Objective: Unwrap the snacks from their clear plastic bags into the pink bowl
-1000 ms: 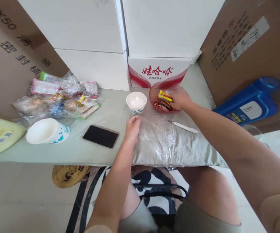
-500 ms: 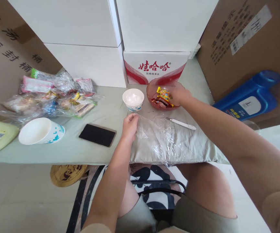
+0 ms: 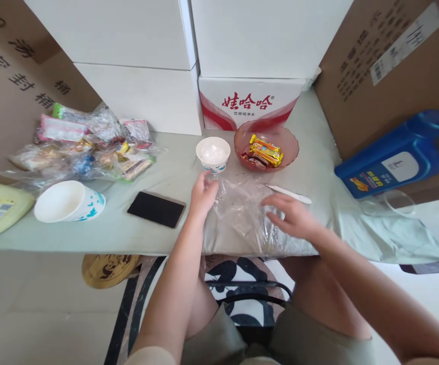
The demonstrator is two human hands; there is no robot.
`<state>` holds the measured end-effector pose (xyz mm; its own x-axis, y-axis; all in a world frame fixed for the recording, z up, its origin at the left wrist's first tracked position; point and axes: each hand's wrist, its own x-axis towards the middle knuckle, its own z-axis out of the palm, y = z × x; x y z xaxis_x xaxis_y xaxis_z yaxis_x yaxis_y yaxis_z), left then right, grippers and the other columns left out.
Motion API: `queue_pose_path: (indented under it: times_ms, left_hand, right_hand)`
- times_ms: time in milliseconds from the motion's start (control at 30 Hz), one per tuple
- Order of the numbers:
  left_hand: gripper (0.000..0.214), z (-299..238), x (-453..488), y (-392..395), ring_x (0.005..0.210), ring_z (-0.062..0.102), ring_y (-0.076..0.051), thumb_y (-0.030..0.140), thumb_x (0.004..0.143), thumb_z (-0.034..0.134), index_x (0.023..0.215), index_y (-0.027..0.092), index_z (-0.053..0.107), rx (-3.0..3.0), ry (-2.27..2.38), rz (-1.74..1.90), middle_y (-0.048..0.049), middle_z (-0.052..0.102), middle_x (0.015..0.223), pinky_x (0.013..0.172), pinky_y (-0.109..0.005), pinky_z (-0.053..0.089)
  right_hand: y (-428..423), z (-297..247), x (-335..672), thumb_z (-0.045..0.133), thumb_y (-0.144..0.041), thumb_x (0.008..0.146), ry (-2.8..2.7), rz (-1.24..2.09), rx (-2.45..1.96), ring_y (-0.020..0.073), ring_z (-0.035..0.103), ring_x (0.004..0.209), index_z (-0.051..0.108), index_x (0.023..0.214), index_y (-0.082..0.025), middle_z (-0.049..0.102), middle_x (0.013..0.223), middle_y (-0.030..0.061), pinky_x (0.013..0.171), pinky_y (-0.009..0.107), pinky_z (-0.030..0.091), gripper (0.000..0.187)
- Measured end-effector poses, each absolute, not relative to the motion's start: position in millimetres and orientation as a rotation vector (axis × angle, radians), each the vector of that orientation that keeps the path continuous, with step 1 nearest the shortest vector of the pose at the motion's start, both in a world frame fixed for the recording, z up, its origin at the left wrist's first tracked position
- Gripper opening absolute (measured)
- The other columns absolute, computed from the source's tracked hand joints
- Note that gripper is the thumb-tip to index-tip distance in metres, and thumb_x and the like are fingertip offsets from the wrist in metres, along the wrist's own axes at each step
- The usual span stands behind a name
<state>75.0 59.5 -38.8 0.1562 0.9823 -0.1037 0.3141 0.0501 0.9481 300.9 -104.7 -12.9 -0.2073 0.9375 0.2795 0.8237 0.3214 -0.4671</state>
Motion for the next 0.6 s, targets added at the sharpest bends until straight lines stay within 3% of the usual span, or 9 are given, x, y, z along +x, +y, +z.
queue_pose_path:
  times_ms: [67, 133, 233, 333, 367, 433, 500, 600]
  left_hand:
    - [0.057, -37, 68, 54, 0.106, 0.066, -0.027, 0.032, 0.079, 0.071, 0.133, 0.020, 0.060, 1.665, 1.430, 0.967, -0.0115, 0.065, 0.115, 0.092, -0.041, 0.053]
    - [0.060, -33, 61, 39, 0.137, 0.050, -0.035, 0.039, 0.081, 0.071, 0.136, 0.019, 0.058, 1.970, 1.369, 1.024, -0.0179, 0.054, 0.142, 0.112, -0.051, 0.043]
    - [0.064, -26, 54, 10, 0.151, 0.033, -0.039, 0.048, 0.080, 0.073, 0.137, 0.022, 0.058, 2.353, 1.018, 0.777, -0.0159, 0.051, 0.151, 0.124, -0.059, 0.025]
    - [0.066, -25, 52, -10, 0.132, 0.057, -0.033, 0.040, 0.077, 0.075, 0.138, 0.023, 0.057, 2.356, 0.892, 0.513, -0.0090, 0.072, 0.117, 0.122, -0.058, 0.027]
    - [0.060, -26, 51, -12, 0.116, 0.066, -0.029, 0.037, 0.078, 0.073, 0.135, 0.022, 0.060, 2.288, 0.918, 0.484, -0.0054, 0.073, 0.099, 0.117, -0.055, 0.036]
    - [0.041, -29, 45, -10, 0.083, 0.069, -0.022, 0.036, 0.079, 0.069, 0.116, 0.020, 0.068, 2.098, 0.995, 0.511, 0.0000, 0.066, 0.073, 0.096, -0.042, 0.052]
    - [0.027, -32, 36, -2, 0.068, 0.063, -0.018, 0.041, 0.077, 0.068, 0.091, 0.019, 0.070, 1.901, 1.062, 0.654, 0.0002, 0.063, 0.067, 0.074, -0.033, 0.053]
    - [0.028, -35, 19, 9, 0.064, 0.061, -0.015, 0.046, 0.074, 0.069, 0.073, 0.020, 0.061, 1.689, 1.153, 0.952, -0.0001, 0.063, 0.066, 0.066, -0.028, 0.050]
  right_hand:
    - [-133, -36, 291, 0.055, -0.028, 0.094, -2.137, 0.343, -1.602, 0.0289, 0.067, 0.118, 0.067, 0.123, -0.019, 0.072, 0.127, 0.0133, 0.099, 0.046, 0.055, 0.032]
    - [-147, -52, 286, 0.058, -0.029, 0.091, -2.145, 0.336, -1.721, 0.0349, 0.057, 0.135, 0.066, 0.130, -0.021, 0.065, 0.142, 0.0126, 0.110, 0.057, 0.047, 0.040]
    - [-151, -60, 283, 0.058, -0.029, 0.091, -2.104, 0.348, -1.823, 0.0363, 0.048, 0.144, 0.065, 0.135, -0.022, 0.059, 0.150, 0.0105, 0.117, 0.062, 0.038, 0.045]
    - [-149, -58, 283, 0.059, -0.029, 0.091, -2.074, 0.390, -1.838, 0.0353, 0.046, 0.145, 0.066, 0.135, -0.023, 0.058, 0.152, 0.0094, 0.119, 0.060, 0.036, 0.046]
    - [-149, -57, 283, 0.059, -0.029, 0.090, -2.066, 0.402, -1.840, 0.0353, 0.046, 0.146, 0.066, 0.135, -0.023, 0.057, 0.152, 0.0091, 0.119, 0.060, 0.035, 0.046]
    - [-150, -57, 284, 0.058, -0.031, 0.091, -2.051, 0.428, -1.834, 0.0359, 0.045, 0.146, 0.066, 0.135, -0.023, 0.057, 0.152, 0.0094, 0.120, 0.060, 0.033, 0.046]
    - [-151, -56, 288, 0.054, -0.035, 0.094, -2.023, 0.471, -1.801, 0.0359, 0.044, 0.147, 0.064, 0.136, -0.022, 0.057, 0.152, 0.0101, 0.120, 0.061, 0.032, 0.045]
    - [-156, -55, 298, 0.038, -0.040, 0.103, -1.956, 0.580, -1.673, 0.0324, 0.041, 0.150, 0.057, 0.144, -0.024, 0.054, 0.155, 0.0107, 0.121, 0.061, 0.030, 0.049]
